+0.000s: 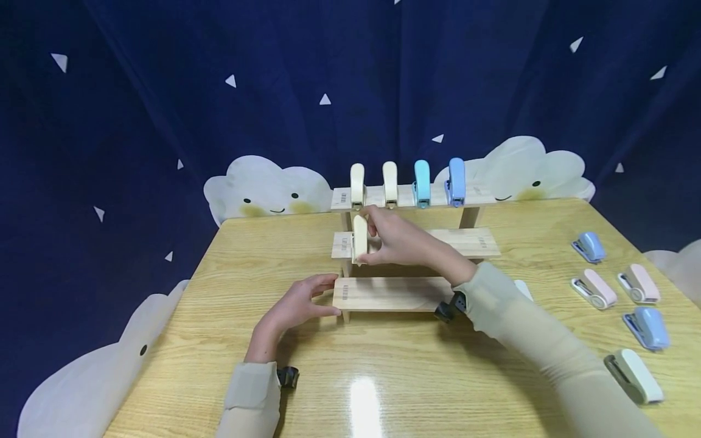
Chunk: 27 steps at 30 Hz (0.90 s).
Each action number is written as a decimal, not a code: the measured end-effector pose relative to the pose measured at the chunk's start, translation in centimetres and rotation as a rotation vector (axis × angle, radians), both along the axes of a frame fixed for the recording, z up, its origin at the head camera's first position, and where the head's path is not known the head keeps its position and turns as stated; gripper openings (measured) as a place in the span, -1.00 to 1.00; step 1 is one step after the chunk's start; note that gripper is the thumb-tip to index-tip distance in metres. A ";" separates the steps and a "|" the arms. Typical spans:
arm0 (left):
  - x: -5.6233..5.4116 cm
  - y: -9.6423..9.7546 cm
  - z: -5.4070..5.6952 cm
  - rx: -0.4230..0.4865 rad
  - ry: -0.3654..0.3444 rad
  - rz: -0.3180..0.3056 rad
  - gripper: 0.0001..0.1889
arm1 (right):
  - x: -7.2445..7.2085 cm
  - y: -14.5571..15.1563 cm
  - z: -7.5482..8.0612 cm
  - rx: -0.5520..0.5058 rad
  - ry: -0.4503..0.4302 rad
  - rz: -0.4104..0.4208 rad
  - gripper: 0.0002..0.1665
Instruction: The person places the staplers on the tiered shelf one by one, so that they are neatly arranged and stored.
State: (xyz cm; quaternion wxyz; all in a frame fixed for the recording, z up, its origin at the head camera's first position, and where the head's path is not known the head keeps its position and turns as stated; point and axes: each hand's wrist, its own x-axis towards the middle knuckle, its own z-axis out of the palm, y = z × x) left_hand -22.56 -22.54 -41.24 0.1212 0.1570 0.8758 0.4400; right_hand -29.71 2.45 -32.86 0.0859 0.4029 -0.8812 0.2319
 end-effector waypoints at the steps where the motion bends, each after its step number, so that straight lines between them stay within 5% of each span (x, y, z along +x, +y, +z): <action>1: 0.0 0.0 0.0 0.001 -0.002 0.002 -0.19 | 0.0 -0.1 0.0 -0.002 0.002 0.003 -0.03; 17: -0.1 0.0 0.0 0.000 0.003 -0.001 -0.20 | 0.1 -0.5 -0.2 0.007 -0.035 -0.003 0.04; 27: 0.0 0.0 0.0 0.000 -0.007 0.005 -0.18 | 1.3 2.6 0.9 -0.012 -0.056 -0.026 0.02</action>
